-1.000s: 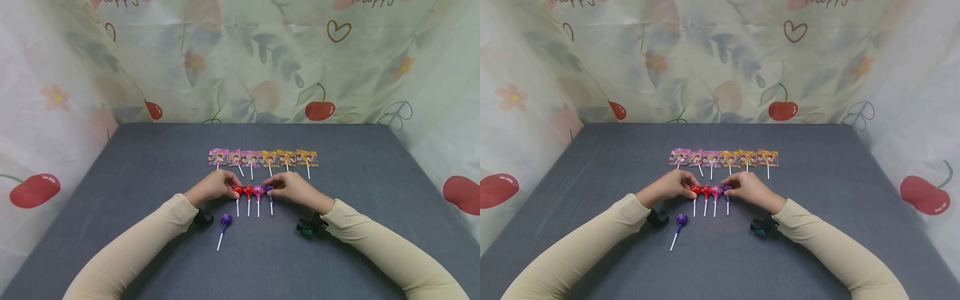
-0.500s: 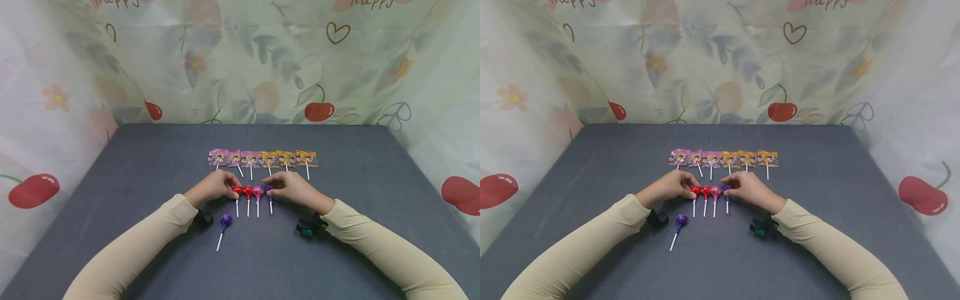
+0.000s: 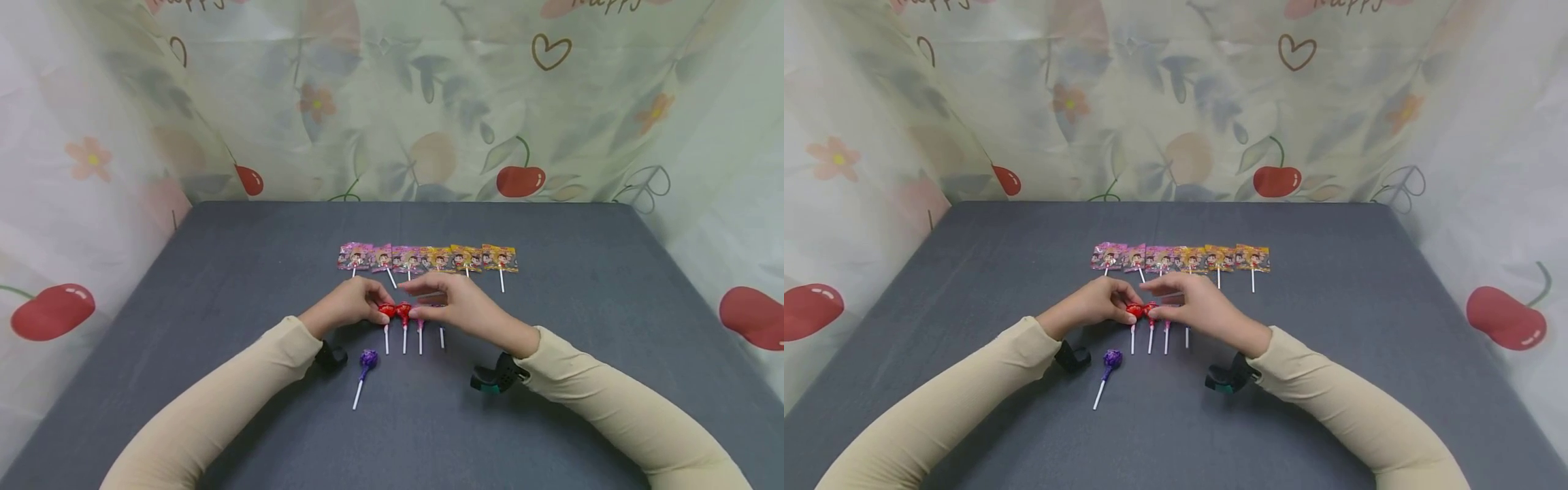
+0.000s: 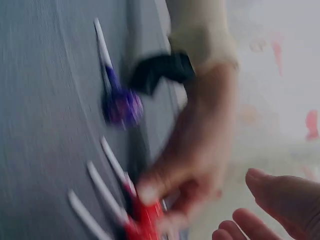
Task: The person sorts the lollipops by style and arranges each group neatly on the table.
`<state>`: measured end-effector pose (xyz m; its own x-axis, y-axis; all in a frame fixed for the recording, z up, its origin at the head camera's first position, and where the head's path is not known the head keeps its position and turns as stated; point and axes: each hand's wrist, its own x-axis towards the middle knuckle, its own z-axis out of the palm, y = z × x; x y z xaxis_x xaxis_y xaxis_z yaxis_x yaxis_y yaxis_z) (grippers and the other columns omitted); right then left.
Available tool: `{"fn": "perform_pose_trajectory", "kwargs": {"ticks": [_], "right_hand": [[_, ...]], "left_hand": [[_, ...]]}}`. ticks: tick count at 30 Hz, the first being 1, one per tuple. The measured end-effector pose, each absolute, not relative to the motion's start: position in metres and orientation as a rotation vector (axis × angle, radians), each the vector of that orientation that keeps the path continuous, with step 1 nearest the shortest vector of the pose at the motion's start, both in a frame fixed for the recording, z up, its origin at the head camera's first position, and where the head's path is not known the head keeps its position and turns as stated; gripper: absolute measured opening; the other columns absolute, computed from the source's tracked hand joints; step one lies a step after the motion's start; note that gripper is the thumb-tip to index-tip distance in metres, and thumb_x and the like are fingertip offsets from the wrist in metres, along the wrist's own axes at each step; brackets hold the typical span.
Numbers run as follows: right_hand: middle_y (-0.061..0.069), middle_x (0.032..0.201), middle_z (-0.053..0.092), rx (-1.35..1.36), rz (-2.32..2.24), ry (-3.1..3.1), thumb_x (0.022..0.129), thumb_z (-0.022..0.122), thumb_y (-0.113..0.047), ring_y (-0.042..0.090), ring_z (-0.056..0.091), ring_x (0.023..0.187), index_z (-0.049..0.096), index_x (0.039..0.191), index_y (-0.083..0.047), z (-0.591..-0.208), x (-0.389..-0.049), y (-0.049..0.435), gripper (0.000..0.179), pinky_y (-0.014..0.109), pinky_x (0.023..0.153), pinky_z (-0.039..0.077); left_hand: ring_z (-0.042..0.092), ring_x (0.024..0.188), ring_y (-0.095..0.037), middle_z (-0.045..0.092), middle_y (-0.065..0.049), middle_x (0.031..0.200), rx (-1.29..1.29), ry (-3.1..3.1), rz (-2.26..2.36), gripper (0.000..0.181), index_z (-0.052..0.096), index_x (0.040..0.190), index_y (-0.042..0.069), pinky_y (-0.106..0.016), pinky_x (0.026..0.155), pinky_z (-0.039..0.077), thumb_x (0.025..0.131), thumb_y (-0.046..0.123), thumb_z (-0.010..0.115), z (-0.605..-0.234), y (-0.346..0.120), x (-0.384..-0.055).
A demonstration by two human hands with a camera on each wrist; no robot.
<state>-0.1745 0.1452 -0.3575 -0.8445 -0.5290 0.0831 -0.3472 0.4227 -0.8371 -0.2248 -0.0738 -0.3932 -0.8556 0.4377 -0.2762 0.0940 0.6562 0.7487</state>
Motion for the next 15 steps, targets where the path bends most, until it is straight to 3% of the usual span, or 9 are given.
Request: {"fn": "perform_pose_trajectory", "kwargs": {"ticks": [9,15], "right_hand": [[0.009,0.115,0.069,-0.963,-1.212,2.398,0.083,0.076,-0.011,0.024,0.068,0.102,0.068,0.116,-0.004,-0.372,-0.156,0.102,0.034,0.025,0.082,0.054],[0.003,0.107,0.072,-1.035,-1.042,2.448,0.081,0.079,-0.012,0.014,0.067,0.094,0.071,0.110,-0.006,-0.385,-0.155,0.086,0.031,0.023,0.081,0.053]], "left_hand": [[0.057,0.069,-0.008,0.070,-0.004,0.084,0.497,2.490,1.027,0.021,0.072,0.097,0.005,-0.020,0.062,0.046,0.078,-0.006,0.069,-0.391,-0.074,-0.222],[0.060,0.072,-0.009,0.071,-0.006,0.087,0.480,2.476,1.042,0.022,0.072,0.098,0.005,-0.022,0.067,0.049,0.077,0.001,0.076,-0.389,-0.074,-0.221]]}}
